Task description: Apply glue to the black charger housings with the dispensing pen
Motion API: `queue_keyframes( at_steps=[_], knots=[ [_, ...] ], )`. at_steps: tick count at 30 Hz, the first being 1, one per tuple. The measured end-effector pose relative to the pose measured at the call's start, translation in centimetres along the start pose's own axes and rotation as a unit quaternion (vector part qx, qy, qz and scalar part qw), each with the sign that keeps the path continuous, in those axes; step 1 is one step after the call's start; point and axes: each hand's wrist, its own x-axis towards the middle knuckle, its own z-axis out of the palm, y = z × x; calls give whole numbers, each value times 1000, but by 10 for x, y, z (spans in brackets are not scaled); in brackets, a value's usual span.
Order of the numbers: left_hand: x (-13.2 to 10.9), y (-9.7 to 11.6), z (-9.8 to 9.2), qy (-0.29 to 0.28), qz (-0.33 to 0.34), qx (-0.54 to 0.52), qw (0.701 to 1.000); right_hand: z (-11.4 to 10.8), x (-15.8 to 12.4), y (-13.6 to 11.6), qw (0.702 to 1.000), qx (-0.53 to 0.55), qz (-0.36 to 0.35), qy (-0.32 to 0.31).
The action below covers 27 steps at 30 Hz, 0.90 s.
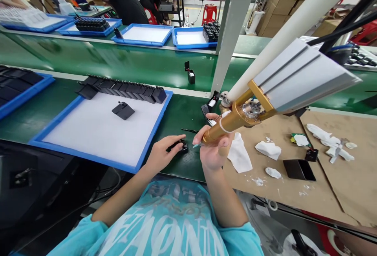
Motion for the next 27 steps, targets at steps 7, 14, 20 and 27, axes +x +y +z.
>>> queue_keyframes(
  at_steps=[7, 14, 20, 27],
  knots=[
    [-4, 1, 12, 12, 65, 32, 997, 1, -2, -3, 1000, -5, 25, -4],
    [-1, -1, 15, -95, 89, 272, 954, -7, 1, 3, 1000, 9, 3, -20],
    [0, 4, 19, -117, 92, 334, 931, -8, 2, 2, 1000, 19, -4, -15],
    [22, -20, -60, 48, 28, 407, 912, -14, 5, 1, 1000, 21, 14, -6]
  ],
)
